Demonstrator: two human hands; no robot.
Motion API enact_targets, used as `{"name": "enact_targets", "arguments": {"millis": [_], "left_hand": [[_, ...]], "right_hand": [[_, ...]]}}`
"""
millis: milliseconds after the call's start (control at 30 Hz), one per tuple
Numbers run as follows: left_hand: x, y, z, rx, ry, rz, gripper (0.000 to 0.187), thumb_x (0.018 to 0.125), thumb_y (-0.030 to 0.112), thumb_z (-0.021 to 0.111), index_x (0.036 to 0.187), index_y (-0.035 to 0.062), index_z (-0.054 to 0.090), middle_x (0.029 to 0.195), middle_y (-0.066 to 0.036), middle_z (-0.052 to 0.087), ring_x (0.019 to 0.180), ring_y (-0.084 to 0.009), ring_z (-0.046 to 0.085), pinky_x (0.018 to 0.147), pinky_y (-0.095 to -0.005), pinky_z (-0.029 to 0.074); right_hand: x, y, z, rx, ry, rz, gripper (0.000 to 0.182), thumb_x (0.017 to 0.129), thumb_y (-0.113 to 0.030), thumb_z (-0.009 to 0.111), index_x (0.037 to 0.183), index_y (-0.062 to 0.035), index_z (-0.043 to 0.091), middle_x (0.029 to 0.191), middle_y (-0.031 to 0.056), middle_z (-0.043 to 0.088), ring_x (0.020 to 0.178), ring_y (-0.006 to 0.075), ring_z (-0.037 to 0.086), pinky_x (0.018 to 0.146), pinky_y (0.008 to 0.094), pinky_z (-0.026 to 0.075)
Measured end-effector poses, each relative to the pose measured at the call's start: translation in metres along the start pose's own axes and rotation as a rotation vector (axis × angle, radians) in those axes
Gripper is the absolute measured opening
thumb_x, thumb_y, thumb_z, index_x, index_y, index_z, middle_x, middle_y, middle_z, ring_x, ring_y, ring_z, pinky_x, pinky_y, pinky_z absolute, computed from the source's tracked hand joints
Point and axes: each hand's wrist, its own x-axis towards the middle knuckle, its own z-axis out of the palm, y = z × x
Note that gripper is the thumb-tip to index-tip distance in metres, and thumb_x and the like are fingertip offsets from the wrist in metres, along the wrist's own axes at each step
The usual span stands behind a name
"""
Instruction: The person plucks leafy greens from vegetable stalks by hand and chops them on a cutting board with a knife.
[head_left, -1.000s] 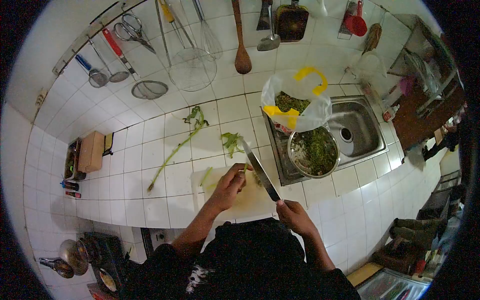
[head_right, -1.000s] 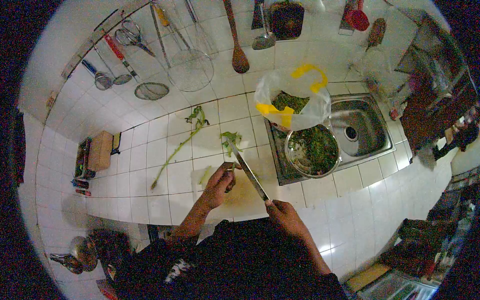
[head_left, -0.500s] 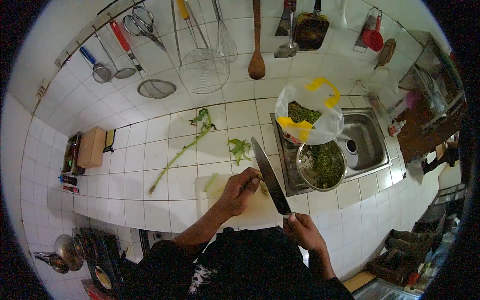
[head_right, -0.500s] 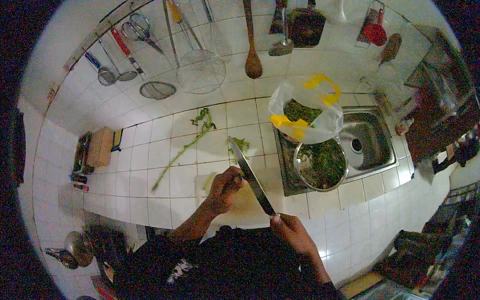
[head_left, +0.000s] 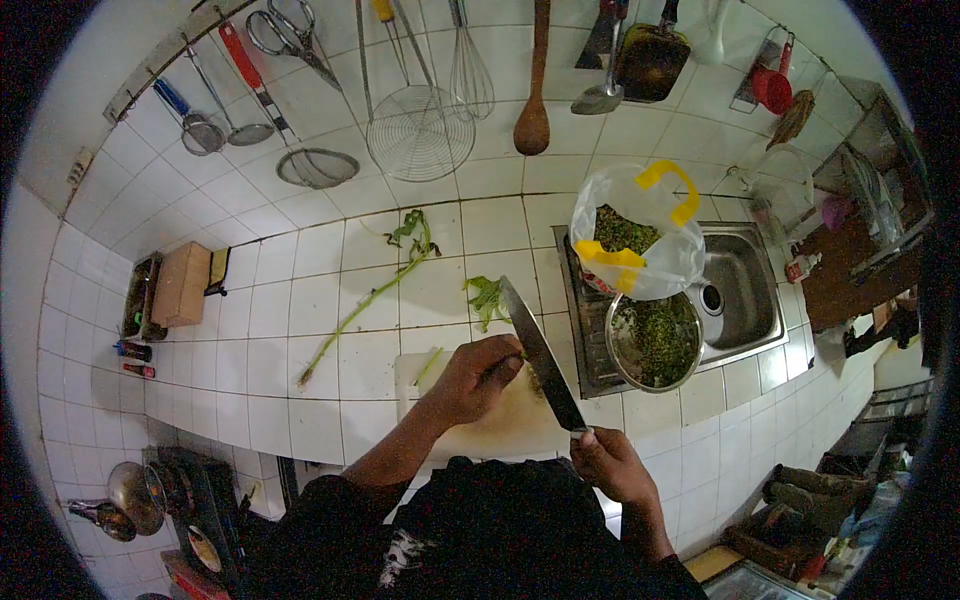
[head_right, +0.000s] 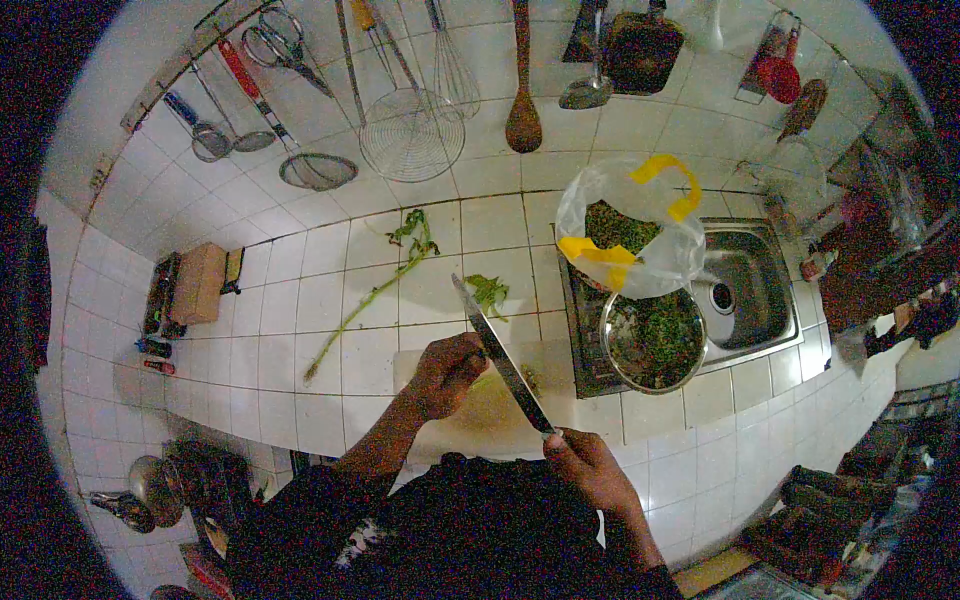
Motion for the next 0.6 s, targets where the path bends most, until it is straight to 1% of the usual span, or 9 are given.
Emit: {"name": "enact_targets", "arguments": {"millis": [100,167,200,267,300,367,500,567,600], "left_hand": [[0.003,-0.003,-0.004,-0.002,-0.008,0.052,0.013,0.095,0.015,0.053,0.093,0.0016,0.055,0.072,-0.007,0.049,0.062,-0.0142,0.043,0.058,-0.0276,0.039],[0.006,-0.001,-0.005,0.053,-0.015,0.157,0.021,0.096,0.021,0.049,0.089,0.0032,0.056,0.068,-0.005,0.049,0.059,-0.015,0.048,0.055,-0.0301,0.042],[0.005,-0.001,-0.005,0.051,-0.017,0.159,0.021,0.096,0.021,0.049,0.089,0.0032,0.056,0.068,-0.005,0.049,0.059,-0.015,0.048,0.055,-0.0301,0.042],[0.003,-0.003,-0.007,-0.114,-0.008,0.122,0.029,0.095,0.029,0.054,0.086,0.0027,0.057,0.07,-0.005,0.053,0.063,-0.0156,0.054,0.058,-0.0286,0.045],[0.002,-0.007,-0.009,-0.114,-0.008,0.124,0.029,0.095,0.029,0.054,0.086,0.0027,0.057,0.07,-0.005,0.053,0.063,-0.0156,0.054,0.058,-0.0286,0.045],[0.001,-0.015,-0.014,-0.118,-0.041,0.117,0.023,0.094,0.022,0.057,0.089,0.0004,0.057,0.074,-0.005,0.05,0.067,-0.0139,0.049,0.059,-0.0266,0.041],[-0.003,-0.007,-0.013,-0.229,-0.081,0.054,0.025,0.093,0.022,0.059,0.083,0.0002,0.056,0.073,-0.005,0.051,0.066,-0.0137,0.048,0.059,-0.0268,0.041],[-0.001,-0.013,-0.018,-0.022,-0.04,0.222,0.027,0.091,0.024,0.062,0.079,0.0001,0.056,0.071,-0.004,0.051,0.066,-0.0129,0.047,0.059,-0.0273,0.041],[-0.001,-0.013,-0.018,-0.02,-0.041,0.227,0.027,0.091,0.024,0.062,0.079,0.0001,0.056,0.071,-0.004,0.051,0.066,-0.0129,0.047,0.059,-0.0273,0.041]], "right_hand": [[0.0,0.003,-0.002,-0.02,-0.018,0.026,0.043,0.097,-0.043,0.046,0.079,-0.004,0.049,0.067,-0.0018,0.044,0.058,0.0083,0.038,0.05,0.0243,0.031],[0.002,0.004,-0.001,-0.027,-0.016,0.017,0.043,0.098,-0.042,0.046,0.079,-0.0037,0.049,0.067,-0.0018,0.044,0.058,0.0083,0.037,0.05,0.0244,0.031],[0.001,0.005,0.0,-0.033,-0.014,0.007,0.043,0.098,-0.042,0.046,0.08,-0.0034,0.049,0.066,-0.0018,0.044,0.059,0.0083,0.037,0.051,0.0245,0.031],[-0.002,-0.005,0.005,-0.053,-0.01,0.009,0.044,0.098,-0.042,0.045,0.079,-0.0032,0.05,0.066,-0.0019,0.044,0.06,0.0084,0.037,0.052,0.0248,0.031],[-0.002,-0.009,0.007,-0.073,-0.009,0.009,0.044,0.098,-0.043,0.045,0.079,-0.003,0.05,0.066,-0.0019,0.044,0.06,0.0085,0.037,0.052,0.0251,0.031],[-0.005,-0.009,0.006,-0.141,0.0,0.037,0.045,0.098,-0.043,0.045,0.078,-0.0029,0.05,0.066,-0.0017,0.045,0.061,0.0086,0.037,0.052,0.0256,0.032],[-0.01,-0.021,0.01,-0.212,0.006,0.04,0.047,0.098,-0.045,0.044,0.077,-0.0025,0.051,0.067,-0.0009,0.047,0.062,0.0092,0.04,0.054,0.0267,0.034],[-0.011,-0.016,0.011,-0.226,0.006,0.065,0.048,0.098,-0.045,0.044,0.077,-0.0025,0.051,0.066,-0.0006,0.047,0.062,0.0094,0.04,0.054,0.0272,0.034],[-0.01,-0.014,0.01,-0.242,0.002,0.086,0.048,0.098,-0.045,0.043,0.077,-0.0024,0.051,0.066,-0.0003,0.048,0.062,0.0096,0.04,0.054,0.0277,0.034]]}}
